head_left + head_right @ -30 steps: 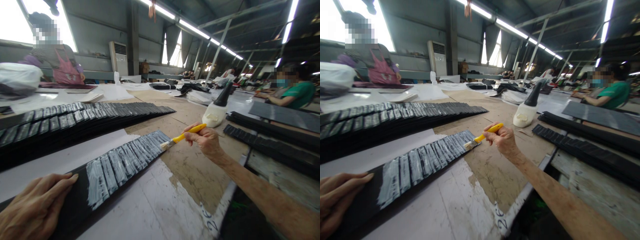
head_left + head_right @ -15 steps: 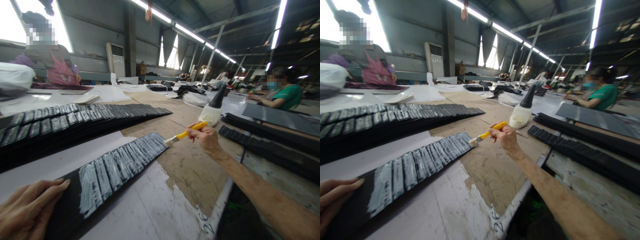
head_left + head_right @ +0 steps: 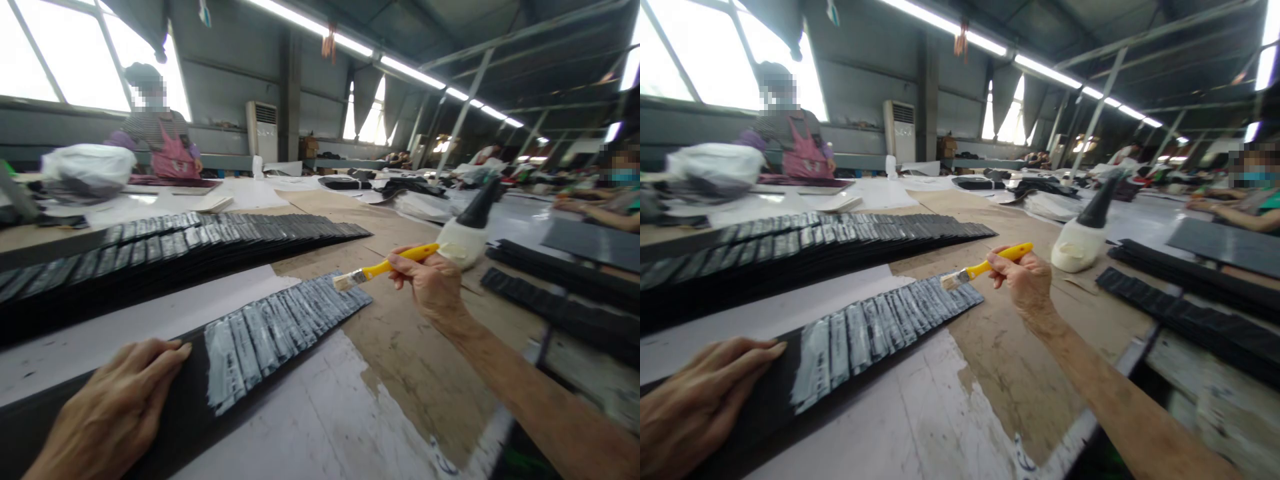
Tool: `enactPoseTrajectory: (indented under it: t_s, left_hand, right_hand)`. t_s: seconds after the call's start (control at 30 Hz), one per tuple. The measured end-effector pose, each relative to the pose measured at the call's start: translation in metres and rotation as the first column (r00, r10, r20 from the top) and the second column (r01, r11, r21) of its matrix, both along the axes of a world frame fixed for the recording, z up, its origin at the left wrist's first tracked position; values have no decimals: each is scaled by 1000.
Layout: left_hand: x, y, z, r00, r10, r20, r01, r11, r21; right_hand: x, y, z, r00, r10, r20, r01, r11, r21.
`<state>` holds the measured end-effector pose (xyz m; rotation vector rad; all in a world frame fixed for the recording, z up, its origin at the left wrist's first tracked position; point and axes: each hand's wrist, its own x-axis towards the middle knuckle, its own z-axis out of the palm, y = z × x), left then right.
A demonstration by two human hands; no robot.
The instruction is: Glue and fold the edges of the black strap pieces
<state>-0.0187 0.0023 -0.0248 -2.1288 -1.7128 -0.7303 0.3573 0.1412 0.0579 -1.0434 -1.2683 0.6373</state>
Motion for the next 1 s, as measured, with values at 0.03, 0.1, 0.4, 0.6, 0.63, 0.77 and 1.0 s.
enactPoseTrajectory:
  t_s: [0.03,0.1,0.4,0.6,0.63,0.77,1.0]
  left_hand:
    - [4,-2,3,1000,-16,-20,15,1000,-27]
    - [9,-3,9,999,-25,-34,25,1000,-17]
    - [15,-3,16,1000,21,-23,-23,995,-98]
    - [15,-4,15,999,34,-18,-36,992,-118]
    - [15,-4,15,999,36,-19,-38,992,-118]
    - [15,-5,15,999,41,-28,-44,991,-123]
    - [14,-3,14,999,27,-30,-30,994,-107]
  right_hand:
    - [-14,-2,1,997,57,-46,-57,998,-9]
    - [-43,-8,1,979,161,-128,-165,986,-27]
    - [-125,-21,-4,920,349,-180,-365,929,-62]
    - [-136,-11,-18,949,309,63,-303,948,-93]
    - [-134,-9,-19,954,274,121,-267,961,-72]
    - [-129,-13,-12,981,122,151,-133,989,66]
    - [-137,-26,-19,945,301,126,-302,953,-9]
